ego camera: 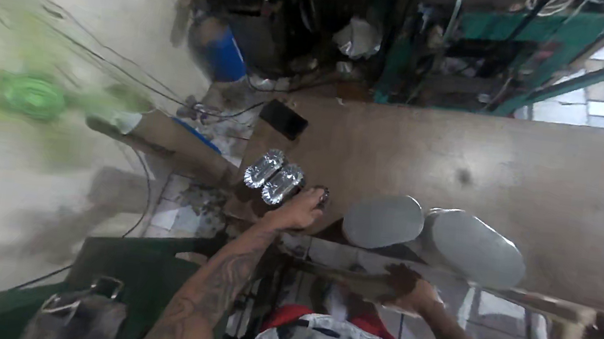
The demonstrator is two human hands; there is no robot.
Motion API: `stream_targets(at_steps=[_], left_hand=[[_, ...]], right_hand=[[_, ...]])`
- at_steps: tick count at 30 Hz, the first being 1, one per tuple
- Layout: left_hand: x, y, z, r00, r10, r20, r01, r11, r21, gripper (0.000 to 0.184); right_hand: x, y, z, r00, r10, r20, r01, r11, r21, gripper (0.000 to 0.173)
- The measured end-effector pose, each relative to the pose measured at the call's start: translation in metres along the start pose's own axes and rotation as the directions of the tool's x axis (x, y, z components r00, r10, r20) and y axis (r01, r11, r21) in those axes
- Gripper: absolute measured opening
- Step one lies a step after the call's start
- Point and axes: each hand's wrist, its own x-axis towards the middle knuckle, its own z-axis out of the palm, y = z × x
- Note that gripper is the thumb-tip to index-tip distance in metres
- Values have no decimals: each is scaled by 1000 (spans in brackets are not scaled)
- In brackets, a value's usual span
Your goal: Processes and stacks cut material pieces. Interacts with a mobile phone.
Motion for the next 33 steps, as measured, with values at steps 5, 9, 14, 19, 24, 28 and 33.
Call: stream_targets(at_steps=[5,9,14,19,24,28,33], left_hand=[[4,0,7,991,-85,-108,104,977,188,62],[7,1,9,998,-25,-51,31,993,113,42],[-10,28,1,993,-102,55,66,892,448,51],[-13,-1,-7,994,-94,-56,108,916,386,42],[-6,-25,-25,997,-73,-31,80,889,450,50],[-30,26,-44,964,-53,-260,111,970,215,65],[-54,169,-8,876,117,-468,-132,991,0,44]], right_hand=[[-28,-24,11,960,163,-228,-66,922,380,63],[-73,-47,10,975,143,-172,-27,840,541,57],[-160,-83,-69,888,48,-456,183,876,447,48],[-176,-79,-166,372,-203,-906,287,953,-95,46],[-136,-36,-194,676,-382,-630,230,922,-312,56],[-119,-17,-184,706,-426,-566,360,904,-232,41],[-126,-2,-196,708,-466,-531,517,854,-60,52]])
